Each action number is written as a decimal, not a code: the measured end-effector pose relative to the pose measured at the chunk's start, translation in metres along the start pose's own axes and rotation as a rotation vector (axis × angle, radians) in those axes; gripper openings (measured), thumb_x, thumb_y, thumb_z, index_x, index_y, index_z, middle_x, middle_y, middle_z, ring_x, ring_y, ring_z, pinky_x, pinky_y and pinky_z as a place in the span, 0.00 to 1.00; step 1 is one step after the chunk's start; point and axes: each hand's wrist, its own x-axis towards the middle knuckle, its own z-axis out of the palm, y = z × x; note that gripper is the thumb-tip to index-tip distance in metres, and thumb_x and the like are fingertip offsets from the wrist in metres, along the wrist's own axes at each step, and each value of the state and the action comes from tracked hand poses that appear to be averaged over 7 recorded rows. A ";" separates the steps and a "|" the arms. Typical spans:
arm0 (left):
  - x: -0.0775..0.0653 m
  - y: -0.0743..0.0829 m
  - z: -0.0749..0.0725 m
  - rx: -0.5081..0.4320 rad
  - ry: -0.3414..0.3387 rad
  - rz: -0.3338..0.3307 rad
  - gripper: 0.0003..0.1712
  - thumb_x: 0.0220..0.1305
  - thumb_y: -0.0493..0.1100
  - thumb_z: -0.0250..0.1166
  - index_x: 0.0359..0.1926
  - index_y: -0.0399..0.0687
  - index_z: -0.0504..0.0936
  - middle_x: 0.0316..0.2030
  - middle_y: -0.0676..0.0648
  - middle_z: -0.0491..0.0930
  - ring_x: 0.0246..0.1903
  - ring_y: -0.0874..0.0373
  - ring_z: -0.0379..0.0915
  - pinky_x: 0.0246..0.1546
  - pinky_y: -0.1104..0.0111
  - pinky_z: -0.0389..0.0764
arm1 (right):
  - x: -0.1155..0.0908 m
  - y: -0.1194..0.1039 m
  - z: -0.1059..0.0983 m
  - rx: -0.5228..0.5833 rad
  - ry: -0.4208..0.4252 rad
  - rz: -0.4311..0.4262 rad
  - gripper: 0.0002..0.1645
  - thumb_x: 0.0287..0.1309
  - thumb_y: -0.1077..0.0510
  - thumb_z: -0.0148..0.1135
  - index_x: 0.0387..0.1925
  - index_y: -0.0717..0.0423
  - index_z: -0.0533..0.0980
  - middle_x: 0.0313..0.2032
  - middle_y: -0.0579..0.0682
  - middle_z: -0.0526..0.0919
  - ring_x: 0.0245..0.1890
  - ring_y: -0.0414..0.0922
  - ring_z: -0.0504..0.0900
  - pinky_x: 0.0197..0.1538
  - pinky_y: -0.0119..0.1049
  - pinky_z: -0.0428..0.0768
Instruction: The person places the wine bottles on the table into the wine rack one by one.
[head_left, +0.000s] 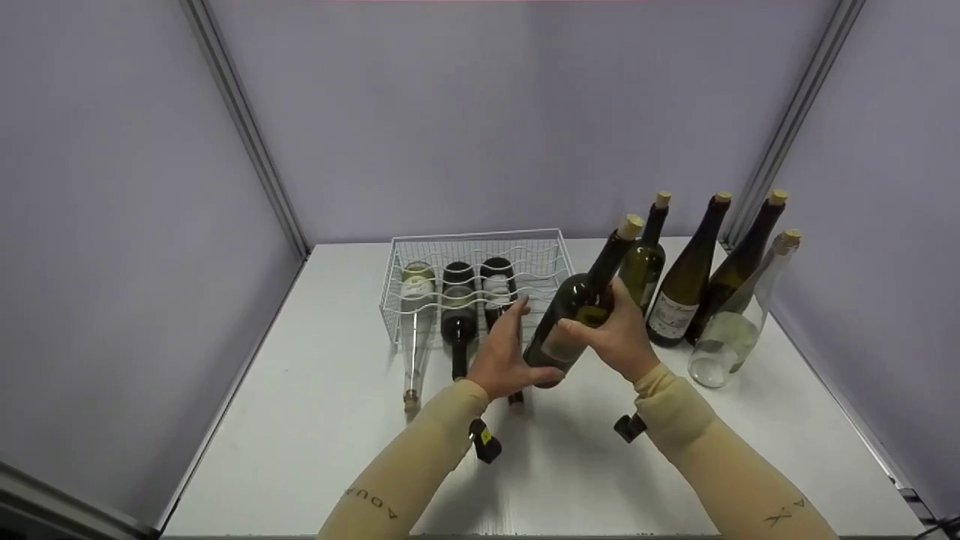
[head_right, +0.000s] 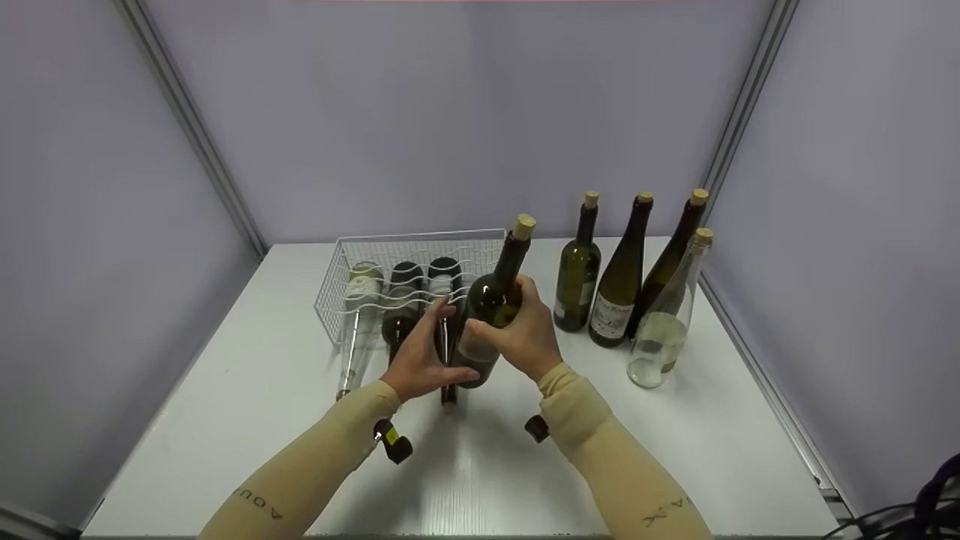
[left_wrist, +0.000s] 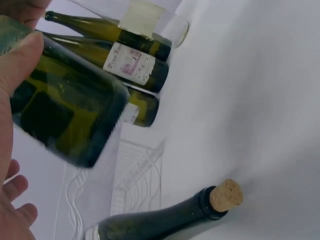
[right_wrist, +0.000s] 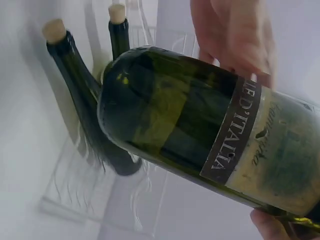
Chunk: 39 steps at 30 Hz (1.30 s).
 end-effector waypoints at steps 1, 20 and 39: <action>0.000 0.002 0.000 -0.004 -0.002 0.013 0.70 0.30 0.73 0.69 0.70 0.57 0.41 0.61 0.50 0.62 0.60 0.56 0.58 0.55 0.61 0.65 | -0.003 -0.002 0.002 0.035 0.009 0.026 0.40 0.40 0.59 0.74 0.55 0.60 0.64 0.46 0.55 0.76 0.44 0.49 0.76 0.45 0.54 0.73; -0.003 -0.016 -0.015 0.140 -0.078 0.024 0.56 0.33 0.56 0.76 0.65 0.60 0.56 0.49 0.57 0.70 0.46 0.65 0.68 0.48 0.66 0.70 | -0.006 0.011 -0.004 0.291 0.260 0.011 0.46 0.53 0.67 0.61 0.66 0.52 0.46 0.60 0.56 0.60 0.57 0.54 0.65 0.53 0.42 0.69; 0.022 -0.028 -0.058 0.624 -0.265 0.289 0.54 0.31 0.55 0.75 0.63 0.56 0.60 0.41 0.49 0.74 0.38 0.54 0.73 0.42 0.58 0.73 | -0.006 0.049 -0.019 -0.983 -0.365 -0.455 0.25 0.46 0.33 0.62 0.33 0.48 0.74 0.19 0.42 0.72 0.15 0.39 0.69 0.17 0.38 0.68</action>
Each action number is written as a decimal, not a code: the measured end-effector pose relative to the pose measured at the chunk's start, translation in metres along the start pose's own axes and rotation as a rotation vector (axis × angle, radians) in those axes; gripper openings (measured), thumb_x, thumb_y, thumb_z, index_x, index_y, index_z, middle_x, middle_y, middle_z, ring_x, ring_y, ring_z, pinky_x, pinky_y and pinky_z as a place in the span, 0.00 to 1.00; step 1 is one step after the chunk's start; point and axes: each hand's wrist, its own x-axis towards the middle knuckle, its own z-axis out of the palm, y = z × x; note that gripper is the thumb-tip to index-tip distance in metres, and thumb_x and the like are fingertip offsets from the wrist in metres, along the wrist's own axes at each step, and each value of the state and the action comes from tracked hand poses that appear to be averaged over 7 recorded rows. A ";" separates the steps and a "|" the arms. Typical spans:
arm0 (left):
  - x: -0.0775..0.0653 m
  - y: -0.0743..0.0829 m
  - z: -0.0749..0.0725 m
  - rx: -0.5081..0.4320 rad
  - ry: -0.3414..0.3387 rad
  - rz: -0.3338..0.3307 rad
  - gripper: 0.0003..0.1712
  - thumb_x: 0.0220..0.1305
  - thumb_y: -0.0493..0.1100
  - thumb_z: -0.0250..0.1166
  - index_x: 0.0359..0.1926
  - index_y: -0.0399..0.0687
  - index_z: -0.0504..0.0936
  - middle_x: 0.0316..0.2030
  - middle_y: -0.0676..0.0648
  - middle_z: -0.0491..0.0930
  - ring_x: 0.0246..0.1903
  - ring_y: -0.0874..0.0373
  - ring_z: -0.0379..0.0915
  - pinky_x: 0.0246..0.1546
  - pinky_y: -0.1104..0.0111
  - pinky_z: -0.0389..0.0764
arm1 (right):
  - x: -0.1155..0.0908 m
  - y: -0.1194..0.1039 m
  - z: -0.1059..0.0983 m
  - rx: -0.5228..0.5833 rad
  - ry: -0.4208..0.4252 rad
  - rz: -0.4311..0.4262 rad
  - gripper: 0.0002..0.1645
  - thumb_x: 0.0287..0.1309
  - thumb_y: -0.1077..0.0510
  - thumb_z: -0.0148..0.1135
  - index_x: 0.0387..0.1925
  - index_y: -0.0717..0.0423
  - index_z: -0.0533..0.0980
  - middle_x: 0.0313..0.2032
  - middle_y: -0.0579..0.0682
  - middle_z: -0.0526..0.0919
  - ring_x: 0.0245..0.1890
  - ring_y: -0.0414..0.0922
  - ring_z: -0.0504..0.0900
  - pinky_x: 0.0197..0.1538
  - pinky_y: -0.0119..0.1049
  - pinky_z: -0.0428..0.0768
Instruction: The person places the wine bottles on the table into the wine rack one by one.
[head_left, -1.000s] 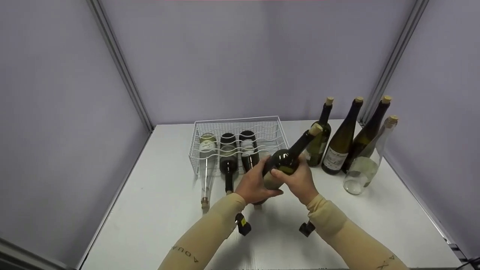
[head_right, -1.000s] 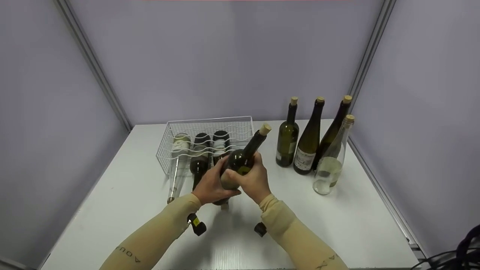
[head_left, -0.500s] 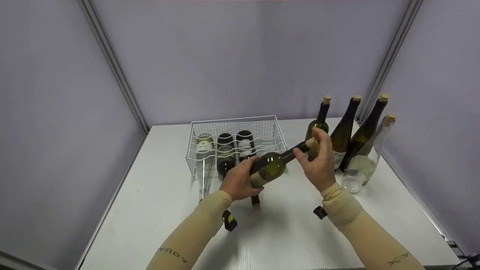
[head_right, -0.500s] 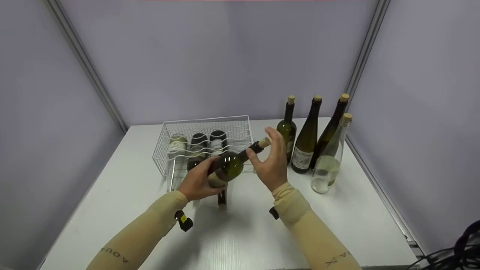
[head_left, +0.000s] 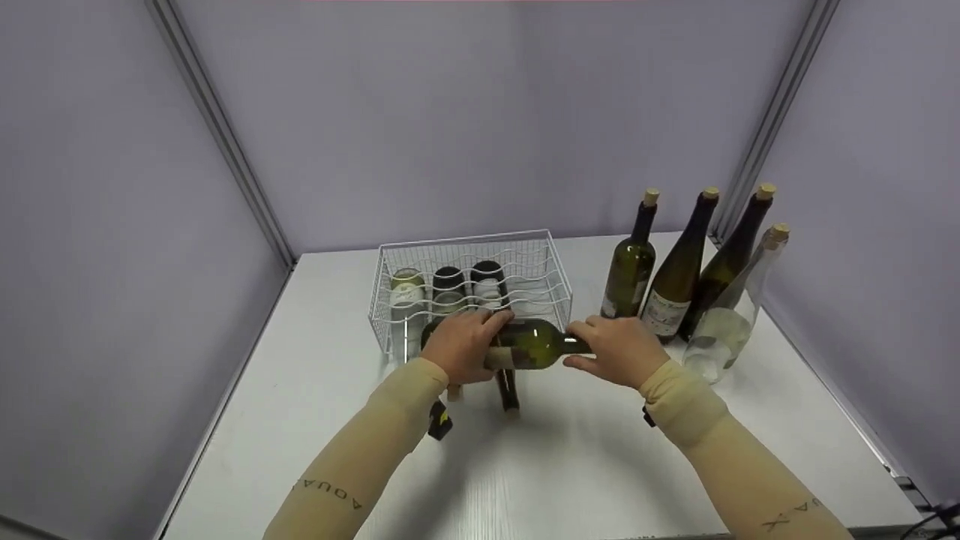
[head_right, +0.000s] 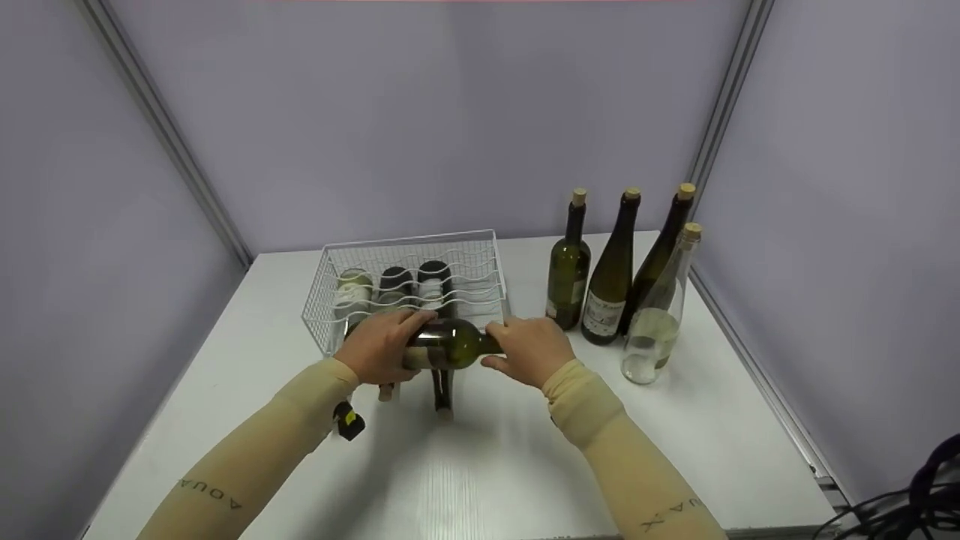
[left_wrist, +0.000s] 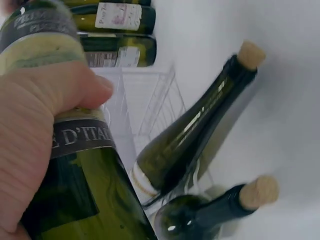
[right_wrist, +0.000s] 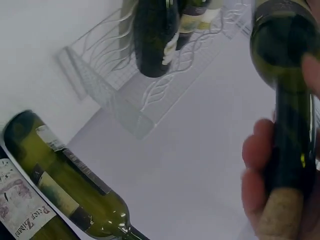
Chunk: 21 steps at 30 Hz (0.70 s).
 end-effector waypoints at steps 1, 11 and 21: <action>0.000 -0.002 -0.001 0.014 -0.008 0.012 0.54 0.32 0.55 0.75 0.63 0.56 0.61 0.41 0.49 0.74 0.39 0.54 0.73 0.43 0.58 0.73 | -0.002 -0.001 0.005 0.000 -0.030 -0.003 0.24 0.47 0.34 0.62 0.33 0.48 0.72 0.18 0.41 0.70 0.14 0.39 0.67 0.16 0.37 0.66; 0.008 -0.026 -0.008 0.044 0.120 -0.016 0.54 0.31 0.67 0.73 0.60 0.50 0.65 0.58 0.43 0.64 0.59 0.49 0.57 0.61 0.56 0.53 | -0.029 -0.003 0.040 0.228 -0.056 0.219 0.21 0.57 0.35 0.53 0.26 0.46 0.66 0.14 0.37 0.62 0.13 0.37 0.61 0.17 0.33 0.60; -0.001 -0.063 0.004 0.006 0.008 -0.302 0.63 0.38 0.69 0.69 0.69 0.45 0.49 0.65 0.37 0.52 0.65 0.44 0.46 0.63 0.55 0.49 | -0.056 0.010 0.046 0.367 -0.125 0.375 0.20 0.56 0.33 0.52 0.25 0.43 0.66 0.15 0.38 0.65 0.15 0.38 0.63 0.19 0.35 0.61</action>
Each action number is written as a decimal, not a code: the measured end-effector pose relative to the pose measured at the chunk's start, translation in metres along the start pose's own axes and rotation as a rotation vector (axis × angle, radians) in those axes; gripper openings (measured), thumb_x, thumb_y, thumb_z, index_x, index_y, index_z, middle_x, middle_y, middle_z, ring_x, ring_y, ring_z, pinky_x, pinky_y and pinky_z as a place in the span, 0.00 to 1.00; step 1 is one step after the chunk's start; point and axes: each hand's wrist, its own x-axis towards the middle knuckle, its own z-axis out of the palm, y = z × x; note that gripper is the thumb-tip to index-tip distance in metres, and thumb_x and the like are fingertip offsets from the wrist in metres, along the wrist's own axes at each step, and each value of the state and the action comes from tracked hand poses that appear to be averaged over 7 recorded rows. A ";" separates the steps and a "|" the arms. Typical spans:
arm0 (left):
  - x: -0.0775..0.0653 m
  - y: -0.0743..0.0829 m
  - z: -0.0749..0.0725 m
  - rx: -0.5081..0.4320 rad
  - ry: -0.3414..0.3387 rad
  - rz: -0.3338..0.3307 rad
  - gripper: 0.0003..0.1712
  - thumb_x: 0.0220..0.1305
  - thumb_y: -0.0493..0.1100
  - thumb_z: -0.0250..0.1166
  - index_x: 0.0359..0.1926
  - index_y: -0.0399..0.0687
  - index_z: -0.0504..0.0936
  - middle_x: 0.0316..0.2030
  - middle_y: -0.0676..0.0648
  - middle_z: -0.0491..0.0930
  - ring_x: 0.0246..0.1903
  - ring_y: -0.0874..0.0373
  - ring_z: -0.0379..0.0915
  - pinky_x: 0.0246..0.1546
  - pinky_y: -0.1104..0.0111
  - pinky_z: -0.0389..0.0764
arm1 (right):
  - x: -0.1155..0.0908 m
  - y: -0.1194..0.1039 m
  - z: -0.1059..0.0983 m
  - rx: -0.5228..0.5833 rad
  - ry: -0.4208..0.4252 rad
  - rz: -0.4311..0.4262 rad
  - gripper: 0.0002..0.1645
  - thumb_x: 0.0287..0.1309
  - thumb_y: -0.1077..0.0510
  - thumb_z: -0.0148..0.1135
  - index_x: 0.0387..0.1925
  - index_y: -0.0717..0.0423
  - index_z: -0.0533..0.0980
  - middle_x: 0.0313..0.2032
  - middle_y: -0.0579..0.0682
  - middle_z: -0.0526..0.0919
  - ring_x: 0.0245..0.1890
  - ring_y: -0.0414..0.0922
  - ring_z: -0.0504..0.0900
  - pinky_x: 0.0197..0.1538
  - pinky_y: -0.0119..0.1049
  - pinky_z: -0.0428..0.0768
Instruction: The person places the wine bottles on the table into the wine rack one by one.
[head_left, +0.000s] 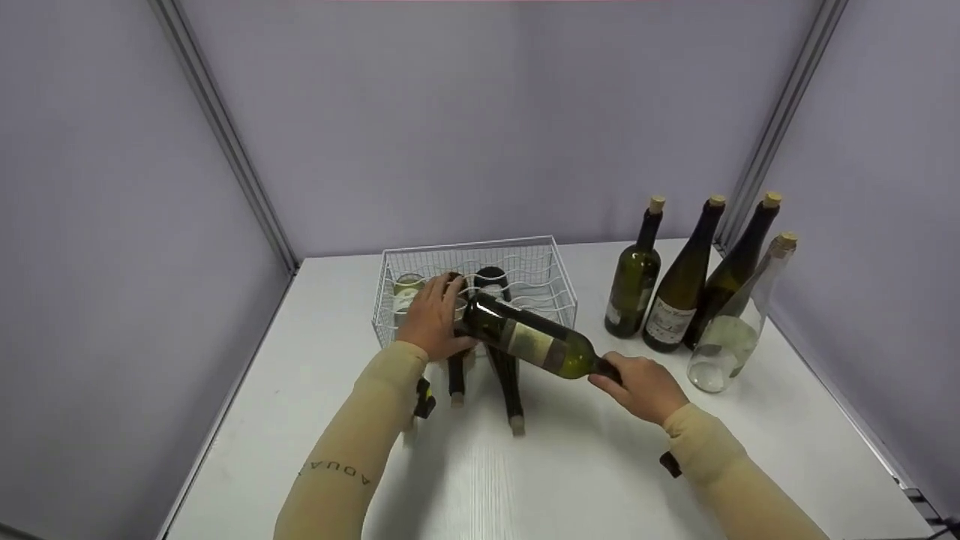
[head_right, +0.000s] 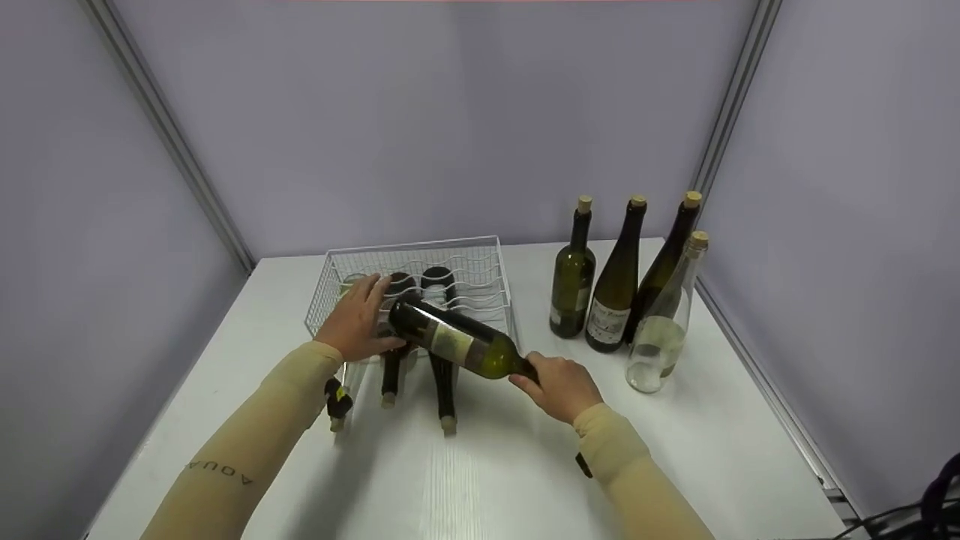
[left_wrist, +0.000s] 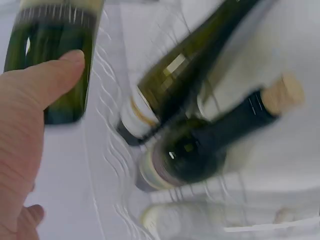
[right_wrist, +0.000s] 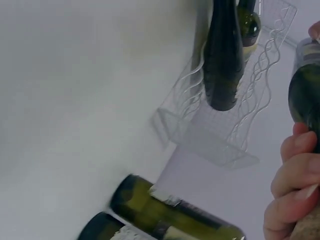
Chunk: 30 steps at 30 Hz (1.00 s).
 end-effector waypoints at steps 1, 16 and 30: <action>-0.001 -0.002 0.003 0.002 -0.035 -0.021 0.63 0.39 0.68 0.68 0.69 0.45 0.48 0.66 0.37 0.51 0.65 0.43 0.45 0.62 0.54 0.50 | -0.004 0.003 0.001 0.008 -0.015 0.014 0.20 0.55 0.33 0.52 0.24 0.42 0.66 0.15 0.38 0.65 0.15 0.38 0.63 0.20 0.35 0.61; 0.009 -0.006 0.040 0.085 -0.340 -0.204 0.59 0.46 0.71 0.61 0.71 0.54 0.43 0.68 0.38 0.45 0.65 0.36 0.40 0.59 0.47 0.54 | -0.035 0.033 0.013 0.107 -0.083 0.182 0.17 0.57 0.34 0.51 0.27 0.41 0.70 0.16 0.37 0.68 0.16 0.38 0.65 0.21 0.35 0.64; 0.011 -0.006 0.055 0.145 -0.244 -0.192 0.50 0.46 0.70 0.61 0.67 0.54 0.59 0.66 0.38 0.53 0.64 0.35 0.43 0.57 0.41 0.51 | -0.046 0.047 0.017 0.140 -0.134 0.236 0.19 0.56 0.32 0.50 0.27 0.41 0.70 0.16 0.37 0.69 0.17 0.37 0.66 0.22 0.33 0.65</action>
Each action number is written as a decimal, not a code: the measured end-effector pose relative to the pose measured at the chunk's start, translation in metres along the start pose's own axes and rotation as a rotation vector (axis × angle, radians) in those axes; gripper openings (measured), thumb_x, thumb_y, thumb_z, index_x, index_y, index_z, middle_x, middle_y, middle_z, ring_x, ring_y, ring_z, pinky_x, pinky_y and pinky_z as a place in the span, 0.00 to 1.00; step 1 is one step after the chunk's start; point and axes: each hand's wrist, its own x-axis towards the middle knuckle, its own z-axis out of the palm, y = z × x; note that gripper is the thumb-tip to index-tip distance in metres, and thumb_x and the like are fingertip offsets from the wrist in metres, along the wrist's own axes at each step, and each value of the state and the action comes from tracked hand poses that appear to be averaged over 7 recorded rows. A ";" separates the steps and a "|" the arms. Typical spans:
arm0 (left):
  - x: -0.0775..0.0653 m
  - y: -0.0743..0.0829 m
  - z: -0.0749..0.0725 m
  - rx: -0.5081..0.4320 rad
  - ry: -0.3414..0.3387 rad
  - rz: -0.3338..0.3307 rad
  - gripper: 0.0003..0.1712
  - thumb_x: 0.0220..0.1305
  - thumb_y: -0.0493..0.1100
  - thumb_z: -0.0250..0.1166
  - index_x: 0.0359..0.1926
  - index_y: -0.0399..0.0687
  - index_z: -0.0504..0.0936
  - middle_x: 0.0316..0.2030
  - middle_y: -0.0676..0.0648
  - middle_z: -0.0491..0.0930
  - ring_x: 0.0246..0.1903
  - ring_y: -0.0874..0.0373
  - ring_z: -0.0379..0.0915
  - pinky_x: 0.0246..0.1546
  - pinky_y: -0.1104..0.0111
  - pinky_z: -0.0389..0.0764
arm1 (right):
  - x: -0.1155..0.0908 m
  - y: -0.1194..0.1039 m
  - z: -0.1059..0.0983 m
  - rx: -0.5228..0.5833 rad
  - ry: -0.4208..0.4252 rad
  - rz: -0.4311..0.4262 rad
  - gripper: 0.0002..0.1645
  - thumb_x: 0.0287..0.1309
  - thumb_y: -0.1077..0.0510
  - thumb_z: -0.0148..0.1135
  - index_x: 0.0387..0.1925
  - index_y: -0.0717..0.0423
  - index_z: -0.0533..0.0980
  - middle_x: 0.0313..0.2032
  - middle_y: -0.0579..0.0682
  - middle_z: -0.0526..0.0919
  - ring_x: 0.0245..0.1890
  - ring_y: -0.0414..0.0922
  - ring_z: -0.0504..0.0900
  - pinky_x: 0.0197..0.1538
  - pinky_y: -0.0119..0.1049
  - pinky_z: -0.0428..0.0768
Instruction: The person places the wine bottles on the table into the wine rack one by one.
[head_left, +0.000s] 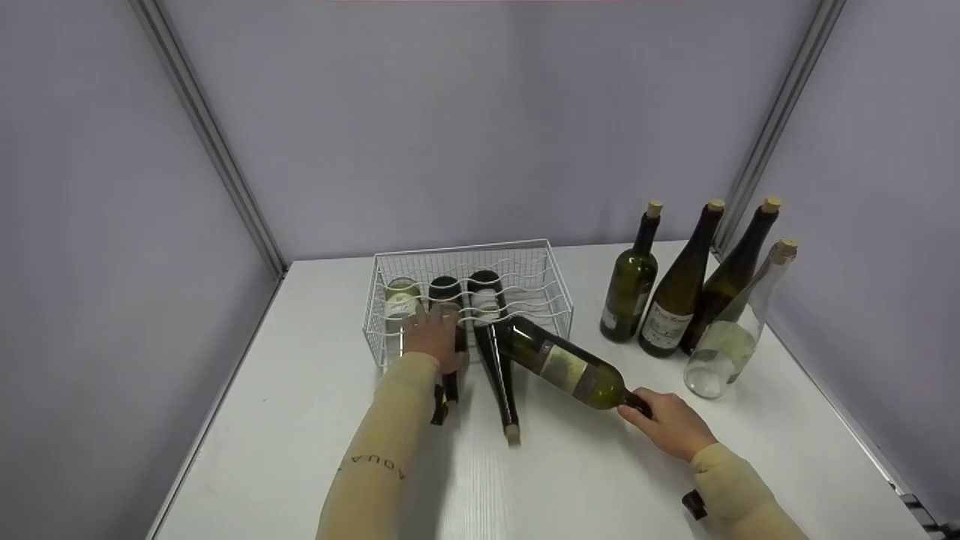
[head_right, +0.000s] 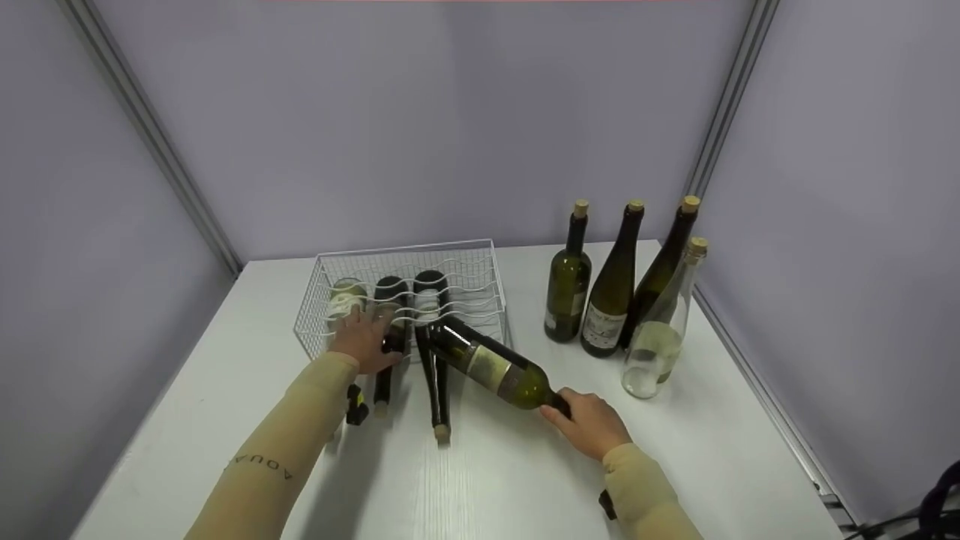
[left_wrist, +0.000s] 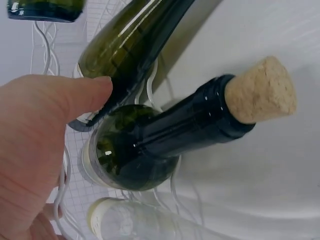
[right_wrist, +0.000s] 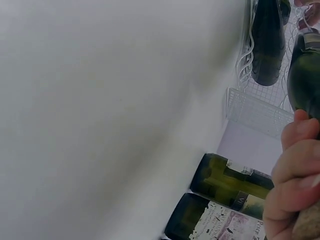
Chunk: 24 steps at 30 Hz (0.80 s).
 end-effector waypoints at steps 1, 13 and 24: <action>0.002 0.001 -0.001 -0.003 0.027 0.006 0.48 0.47 0.68 0.60 0.66 0.52 0.59 0.66 0.38 0.52 0.64 0.36 0.42 0.57 0.41 0.51 | 0.000 0.001 0.000 -0.001 -0.005 0.010 0.20 0.56 0.32 0.50 0.27 0.41 0.70 0.16 0.38 0.69 0.17 0.37 0.66 0.22 0.34 0.64; 0.010 0.015 0.002 -0.103 -0.042 0.076 0.50 0.44 0.65 0.66 0.67 0.68 0.54 0.62 0.39 0.61 0.61 0.34 0.51 0.56 0.41 0.52 | -0.005 0.009 0.001 0.046 -0.085 0.074 0.24 0.56 0.32 0.49 0.30 0.45 0.74 0.20 0.39 0.73 0.21 0.38 0.69 0.26 0.35 0.67; 0.008 0.017 0.006 -0.128 0.008 0.057 0.44 0.46 0.59 0.65 0.66 0.65 0.58 0.62 0.40 0.61 0.62 0.34 0.48 0.57 0.40 0.48 | 0.001 0.006 0.007 0.100 -0.075 0.121 0.24 0.57 0.34 0.50 0.35 0.48 0.77 0.26 0.40 0.77 0.27 0.39 0.73 0.34 0.39 0.71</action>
